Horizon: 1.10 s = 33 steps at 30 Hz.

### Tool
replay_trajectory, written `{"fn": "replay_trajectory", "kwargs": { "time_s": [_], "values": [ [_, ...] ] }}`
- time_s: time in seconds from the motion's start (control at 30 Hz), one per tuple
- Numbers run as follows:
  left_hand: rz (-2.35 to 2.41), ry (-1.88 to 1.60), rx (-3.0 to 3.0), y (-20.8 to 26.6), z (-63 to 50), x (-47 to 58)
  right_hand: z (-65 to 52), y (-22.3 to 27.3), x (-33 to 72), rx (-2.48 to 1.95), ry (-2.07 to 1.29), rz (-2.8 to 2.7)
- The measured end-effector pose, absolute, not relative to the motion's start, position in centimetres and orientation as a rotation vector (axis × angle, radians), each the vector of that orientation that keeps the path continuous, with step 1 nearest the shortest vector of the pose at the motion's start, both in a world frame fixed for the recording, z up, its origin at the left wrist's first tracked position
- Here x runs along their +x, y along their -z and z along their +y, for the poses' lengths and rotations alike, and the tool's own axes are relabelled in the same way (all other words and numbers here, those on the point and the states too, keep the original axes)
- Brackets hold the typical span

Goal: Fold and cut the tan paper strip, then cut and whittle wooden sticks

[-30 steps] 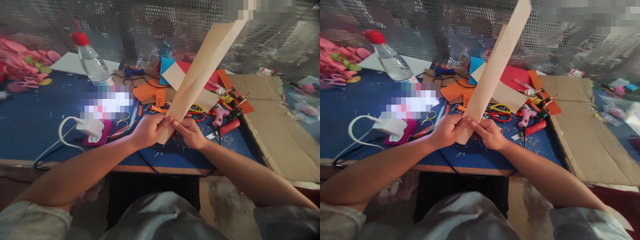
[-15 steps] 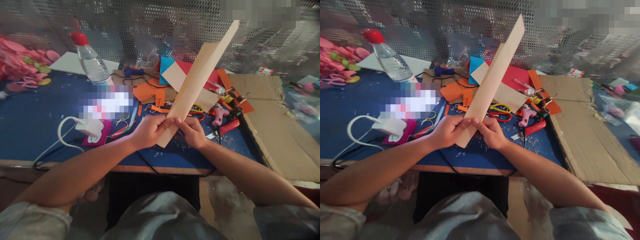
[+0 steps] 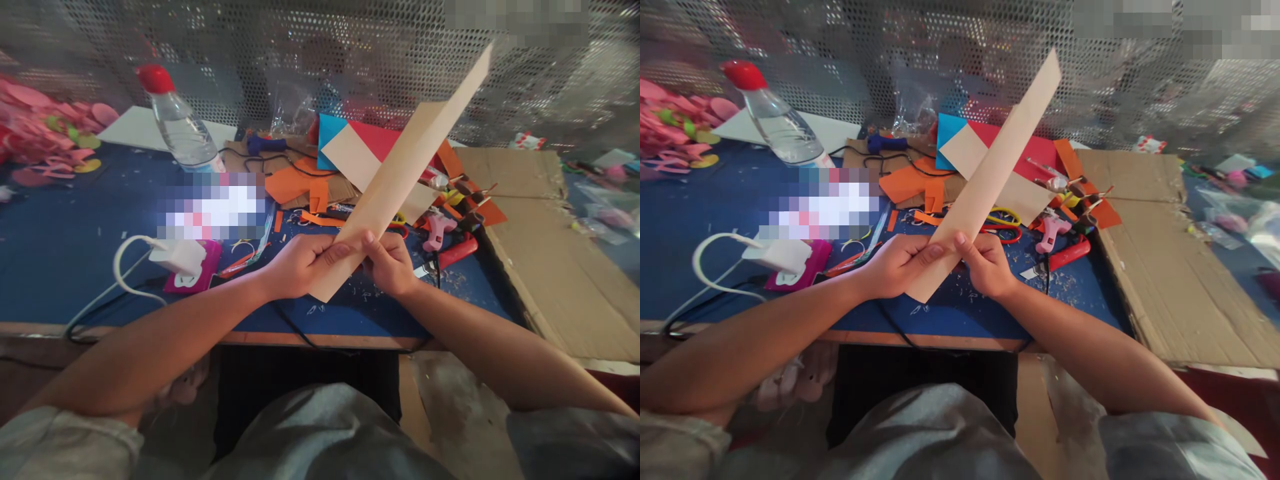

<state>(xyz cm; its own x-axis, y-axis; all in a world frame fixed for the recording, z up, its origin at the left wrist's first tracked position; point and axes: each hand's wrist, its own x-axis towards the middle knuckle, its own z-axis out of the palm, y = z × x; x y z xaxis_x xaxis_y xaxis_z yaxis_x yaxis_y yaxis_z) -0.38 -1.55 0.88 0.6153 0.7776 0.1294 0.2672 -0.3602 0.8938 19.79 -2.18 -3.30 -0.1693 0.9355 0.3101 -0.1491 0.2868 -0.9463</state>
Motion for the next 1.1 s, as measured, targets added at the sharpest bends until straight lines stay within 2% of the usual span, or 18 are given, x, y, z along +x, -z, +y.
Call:
{"fn": "replay_trajectory", "kwargs": {
  "time_s": [1.1],
  "values": [
    [0.878, -0.626, 1.960, -0.7, -1.3, -0.4, -0.8, 3.9, 20.0, -0.883, -1.055, -1.086]
  ]
}}
